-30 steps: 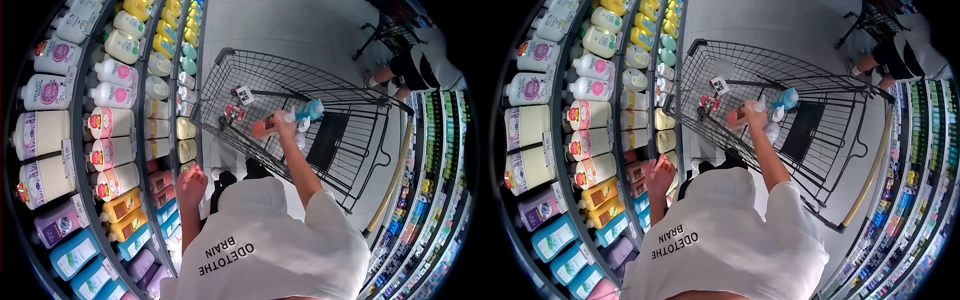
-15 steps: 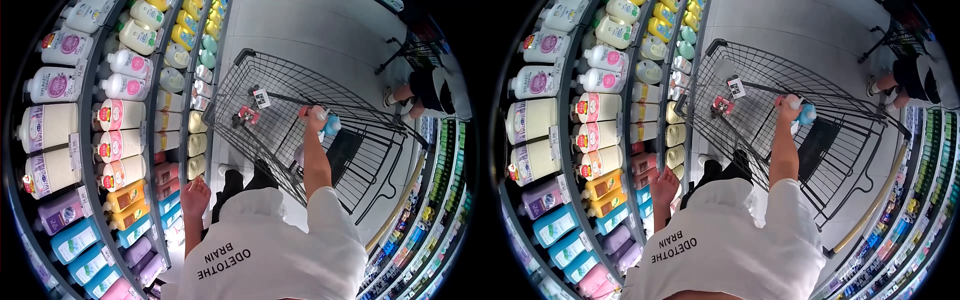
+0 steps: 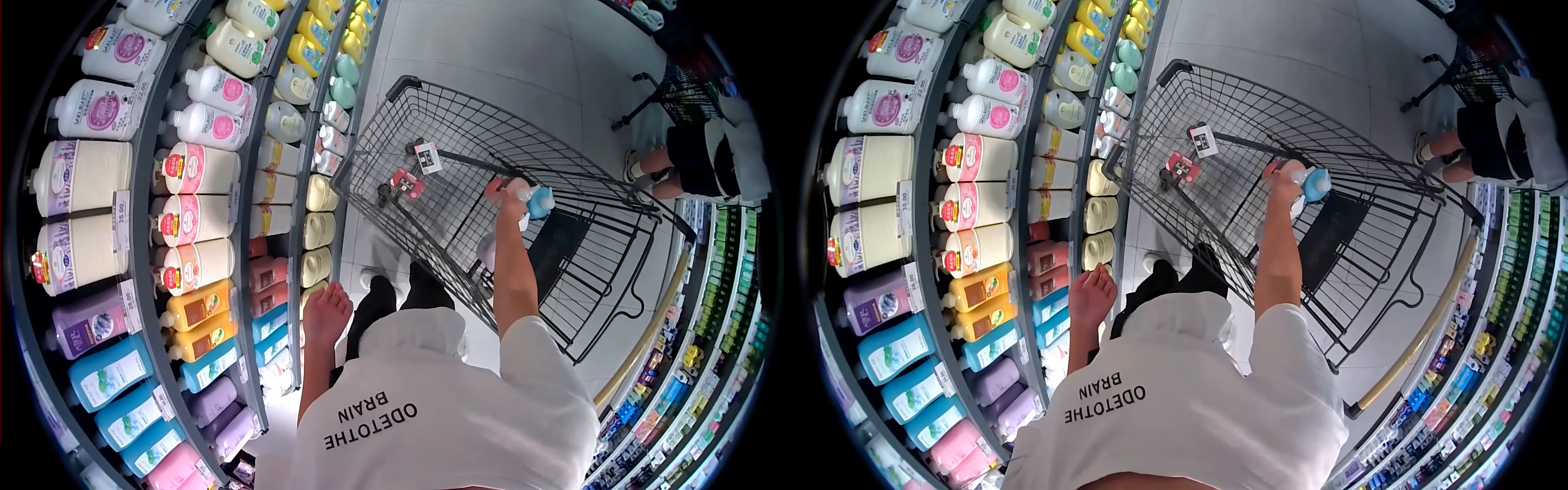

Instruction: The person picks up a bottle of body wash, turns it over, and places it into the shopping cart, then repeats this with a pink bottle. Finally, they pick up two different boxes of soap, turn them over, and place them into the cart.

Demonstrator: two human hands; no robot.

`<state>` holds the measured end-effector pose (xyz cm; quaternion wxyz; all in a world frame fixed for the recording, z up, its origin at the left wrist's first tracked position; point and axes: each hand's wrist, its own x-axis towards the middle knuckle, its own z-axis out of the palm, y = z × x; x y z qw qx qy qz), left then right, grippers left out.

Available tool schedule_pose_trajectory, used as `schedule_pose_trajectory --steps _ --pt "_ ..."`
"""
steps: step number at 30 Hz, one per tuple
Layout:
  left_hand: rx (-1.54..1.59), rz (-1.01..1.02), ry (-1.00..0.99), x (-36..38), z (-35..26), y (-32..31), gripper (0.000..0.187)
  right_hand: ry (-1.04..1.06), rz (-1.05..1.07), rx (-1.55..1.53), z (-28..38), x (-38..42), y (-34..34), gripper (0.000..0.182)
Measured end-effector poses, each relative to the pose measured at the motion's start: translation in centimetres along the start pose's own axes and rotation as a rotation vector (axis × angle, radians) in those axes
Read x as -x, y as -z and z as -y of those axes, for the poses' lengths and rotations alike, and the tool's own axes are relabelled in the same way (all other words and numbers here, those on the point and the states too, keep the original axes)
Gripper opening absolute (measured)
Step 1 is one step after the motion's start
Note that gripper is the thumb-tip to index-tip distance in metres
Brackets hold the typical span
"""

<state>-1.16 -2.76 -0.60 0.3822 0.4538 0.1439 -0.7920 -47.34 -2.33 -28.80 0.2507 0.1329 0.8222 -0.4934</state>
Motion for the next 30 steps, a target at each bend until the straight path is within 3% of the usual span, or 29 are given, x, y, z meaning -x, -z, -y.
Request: schedule_pose_trajectory --steps 2,5,8,9,11,14,17,20,28,30 --pt "-0.021 0.032 0.031 -0.2 0.2 0.4 0.026 -0.058 0.065 0.053 1.0 0.6 0.5 0.098" --pt "-0.067 0.073 0.053 -0.4 0.2 0.2 0.024 0.049 0.133 0.167 -2.2 -0.6 -0.6 0.077" --pt "-0.137 0.11 0.054 -0.4 0.5 -0.4 0.025 -0.042 0.482 -0.193 0.2 8.1 2.7 0.026" --pt "-0.145 0.141 0.073 -0.5 0.4 -0.4 0.025 -0.031 0.653 -0.136 -1.1 8.5 2.7 0.035" --pt "-0.167 0.215 0.106 -0.7 0.0 0.1 0.026 0.061 0.716 -0.075 0.2 14.0 5.0 0.029" --pt "-0.126 0.264 0.086 0.4 -0.4 1.3 0.025 0.52 0.681 0.439 -0.1 18.0 7.7 0.028" --pt "-0.041 0.305 0.053 2.0 -0.9 4.0 0.024 0.874 0.556 0.755 0.0 22.1 10.4 0.035" --pt "0.179 0.282 0.088 2.9 -1.0 7.3 0.023 0.938 0.451 0.768 0.2 25.4 13.0 0.041" --pt "0.22 0.406 0.12 4.4 1.1 10.9 0.021 0.977 0.3 1.042 -2.7 27.9 16.2 0.047" --pt "0.217 0.441 0.108 5.0 1.6 11.4 0.02 1.075 0.327 0.974 -2.6 28.0 16.2 0.047"
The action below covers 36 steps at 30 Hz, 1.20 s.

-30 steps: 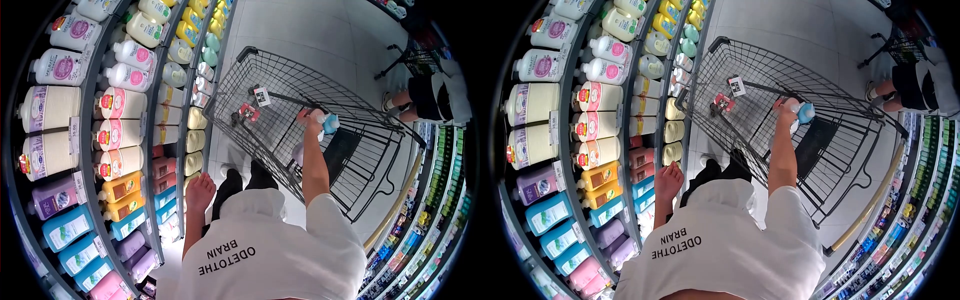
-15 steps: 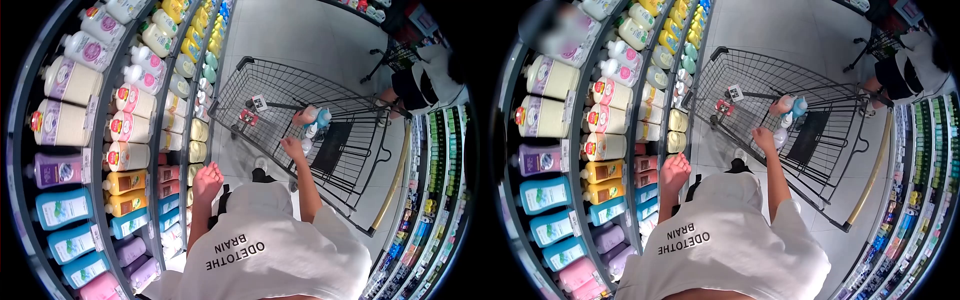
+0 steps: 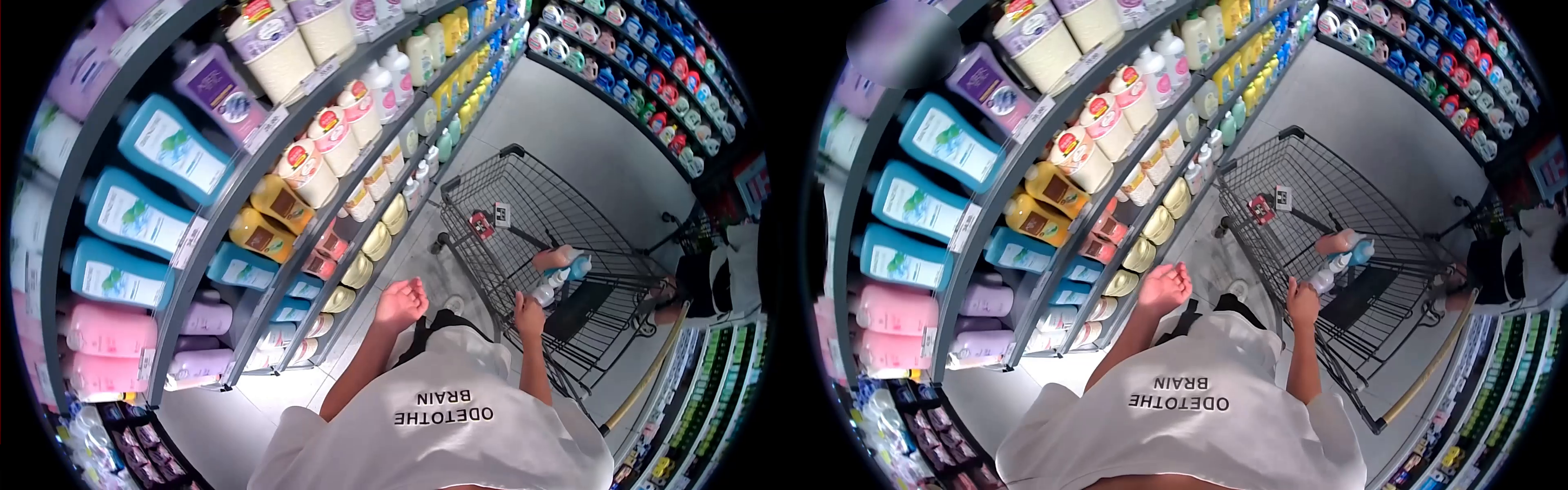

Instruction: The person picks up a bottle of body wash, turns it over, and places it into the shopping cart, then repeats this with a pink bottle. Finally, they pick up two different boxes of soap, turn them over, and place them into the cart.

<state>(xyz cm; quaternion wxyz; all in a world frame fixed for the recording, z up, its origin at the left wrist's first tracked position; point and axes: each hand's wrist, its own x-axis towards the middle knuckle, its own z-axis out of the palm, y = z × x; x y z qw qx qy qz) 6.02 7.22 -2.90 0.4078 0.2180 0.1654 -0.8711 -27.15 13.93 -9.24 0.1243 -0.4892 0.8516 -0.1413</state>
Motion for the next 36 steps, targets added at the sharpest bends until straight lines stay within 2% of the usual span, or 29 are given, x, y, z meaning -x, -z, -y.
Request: schedule_pose_trajectory --steps 1,5,11,17,20,24,30,31,36 --pt "0.018 0.0 -0.003 0.4 0.3 0.2 0.02 -0.005 0.038 0.042 0.0 0.1 0.1 0.045" --pt "0.044 0.021 -0.023 2.4 1.5 2.4 0.021 0.152 -0.076 0.082 -0.1 0.6 -0.1 0.042" --pt "0.143 -0.074 0.002 5.7 3.6 7.6 0.02 0.111 -0.06 0.084 0.2 0.5 0.2 0.042" --pt "0.136 -0.017 -0.101 7.8 3.3 8.6 0.02 0.125 -0.116 0.04 -0.3 0.3 -0.4 0.044" --pt "0.13 0.008 -0.083 8.3 4.2 8.7 0.02 0.141 -0.161 0.071 -0.9 0.0 -1.2 0.045" --pt "0.113 -0.079 -0.01 8.4 5.2 9.9 0.02 0.098 -0.121 0.168 -0.6 0.0 -0.8 0.047" --pt "0.058 -0.114 -0.078 8.2 5.1 8.4 0.017 0.12 -0.157 0.125 -0.5 0.2 -0.2 0.047" --pt "0.056 -0.097 -0.053 7.9 5.3 8.5 0.016 0.052 -0.039 0.156 0.1 0.2 0.7 0.05" --pt "0.029 -0.206 -0.03 7.0 6.4 8.4 0.017 0.143 -0.029 0.177 -0.3 -0.1 1.4 0.045"
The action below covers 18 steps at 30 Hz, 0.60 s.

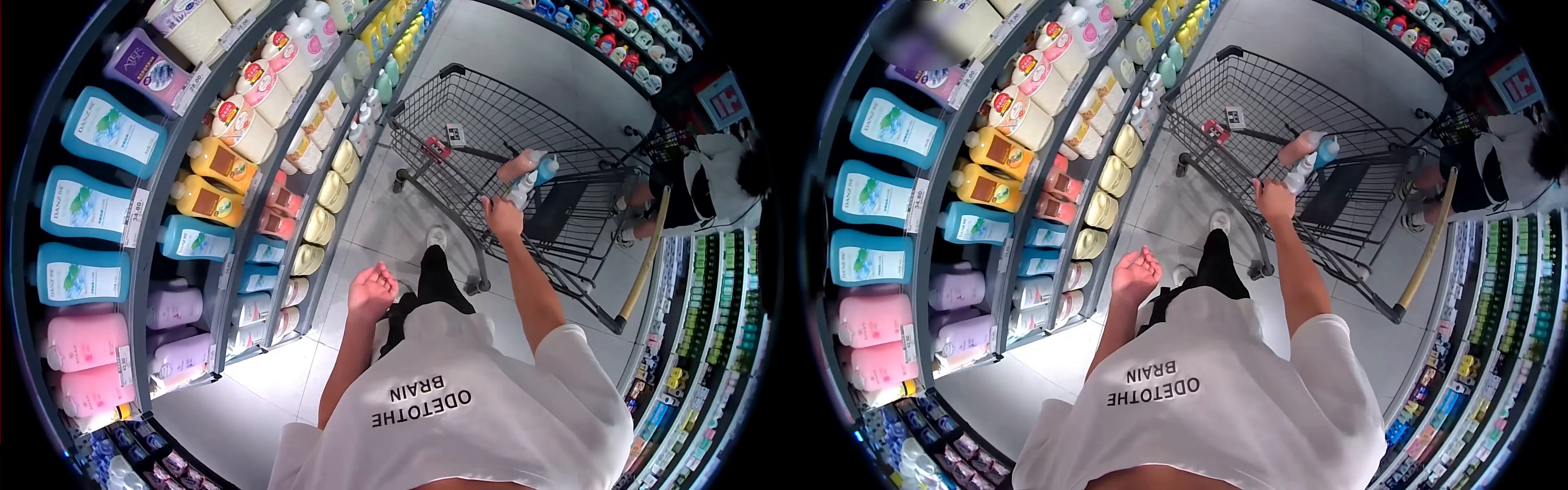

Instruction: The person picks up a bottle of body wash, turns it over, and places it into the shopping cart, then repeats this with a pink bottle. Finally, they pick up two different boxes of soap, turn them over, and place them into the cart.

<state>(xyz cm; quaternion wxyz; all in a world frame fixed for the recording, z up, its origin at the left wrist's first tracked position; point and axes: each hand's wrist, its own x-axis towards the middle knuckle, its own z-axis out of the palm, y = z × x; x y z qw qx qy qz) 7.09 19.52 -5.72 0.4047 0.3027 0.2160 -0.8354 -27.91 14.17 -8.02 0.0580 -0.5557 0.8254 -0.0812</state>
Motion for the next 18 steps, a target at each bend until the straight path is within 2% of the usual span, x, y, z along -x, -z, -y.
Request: schedule_pose_trajectory --steps 5,9,13,18 --pt "0.009 0.031 0.022 -1.3 0.3 0.1 0.018 0.013 -0.061 0.063 -0.7 -1.1 -0.1 0.043" --pt "0.001 -0.057 0.014 -2.3 1.5 -0.9 0.018 0.046 -0.049 0.083 -2.5 -2.6 -0.5 0.042" --pt "0.004 0.043 0.096 -4.4 1.9 -1.3 0.019 0.087 -0.036 0.113 -4.4 -4.5 -0.5 0.041" --pt "-0.027 -0.024 0.08 -6.5 2.8 -3.8 0.017 0.131 -0.069 0.089 -7.3 -6.9 -1.1 0.039"
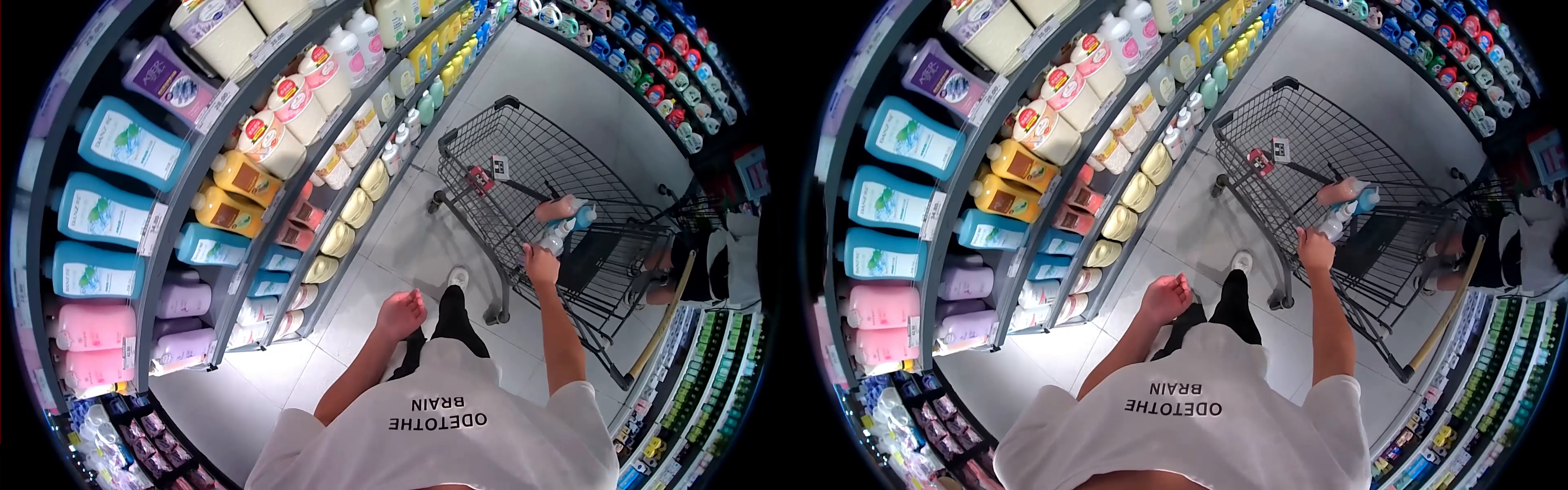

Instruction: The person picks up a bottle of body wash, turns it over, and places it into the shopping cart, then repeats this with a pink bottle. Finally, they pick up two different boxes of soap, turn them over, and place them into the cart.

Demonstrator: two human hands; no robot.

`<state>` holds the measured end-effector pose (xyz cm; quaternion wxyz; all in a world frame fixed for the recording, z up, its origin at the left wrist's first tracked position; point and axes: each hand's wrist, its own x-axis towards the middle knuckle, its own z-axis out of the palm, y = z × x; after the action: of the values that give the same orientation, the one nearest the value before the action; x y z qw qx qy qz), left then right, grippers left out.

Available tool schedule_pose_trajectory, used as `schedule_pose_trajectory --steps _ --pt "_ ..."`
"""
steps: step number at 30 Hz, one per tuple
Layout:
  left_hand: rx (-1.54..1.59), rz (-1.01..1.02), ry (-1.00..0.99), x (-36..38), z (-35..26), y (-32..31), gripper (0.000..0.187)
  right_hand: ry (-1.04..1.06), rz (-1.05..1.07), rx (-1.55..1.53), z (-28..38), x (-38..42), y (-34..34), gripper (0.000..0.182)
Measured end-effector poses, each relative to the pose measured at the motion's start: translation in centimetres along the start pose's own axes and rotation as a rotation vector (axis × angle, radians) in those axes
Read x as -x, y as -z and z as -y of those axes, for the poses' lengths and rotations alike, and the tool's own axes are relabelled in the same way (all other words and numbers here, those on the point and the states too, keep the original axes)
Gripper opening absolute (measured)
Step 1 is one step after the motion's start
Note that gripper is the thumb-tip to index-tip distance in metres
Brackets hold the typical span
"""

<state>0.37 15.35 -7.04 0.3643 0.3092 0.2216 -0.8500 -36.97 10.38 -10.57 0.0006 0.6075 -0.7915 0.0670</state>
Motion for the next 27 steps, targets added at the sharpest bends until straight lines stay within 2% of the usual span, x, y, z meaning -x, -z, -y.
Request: schedule_pose_trajectory --steps 6,7,10,16,17,20,21,27 --pt "-0.128 -0.033 -0.01 -5.8 0.1 -3.3 0.016 0.025 -0.01 -0.072 -2.8 -2.3 0.6 0.038" --pt "-0.262 0.015 0.018 -7.6 -0.4 -4.1 0.017 0.016 -0.008 -0.073 -3.0 -2.8 1.0 0.039" --pt "-0.484 -0.119 0.038 -14.8 -1.0 -7.7 0.021 -0.004 0.019 -0.088 -4.1 -4.1 1.3 0.04" --pt "-1.132 -0.234 -0.11 -29.8 0.6 -18.6 0.043 -0.018 0.064 -0.105 -5.8 -6.7 2.2 0.039" --pt "-1.25 -0.238 -0.151 -31.0 1.3 -19.7 0.047 -0.01 0.071 -0.109 -6.2 -7.0 2.0 0.039" --pt "-1.413 -0.33 -0.096 -35.6 2.1 -20.6 0.056 -0.018 0.069 -0.135 -6.6 -8.6 2.3 0.039" --pt "-1.458 -0.328 -0.114 -37.0 2.3 -20.3 0.061 -0.067 0.115 -0.114 -6.3 -9.3 3.0 0.04" --pt "-1.506 -0.313 -0.19 -38.3 3.7 -23.0 0.058 -0.027 0.154 -0.13 -7.3 -12.8 2.5 0.041"
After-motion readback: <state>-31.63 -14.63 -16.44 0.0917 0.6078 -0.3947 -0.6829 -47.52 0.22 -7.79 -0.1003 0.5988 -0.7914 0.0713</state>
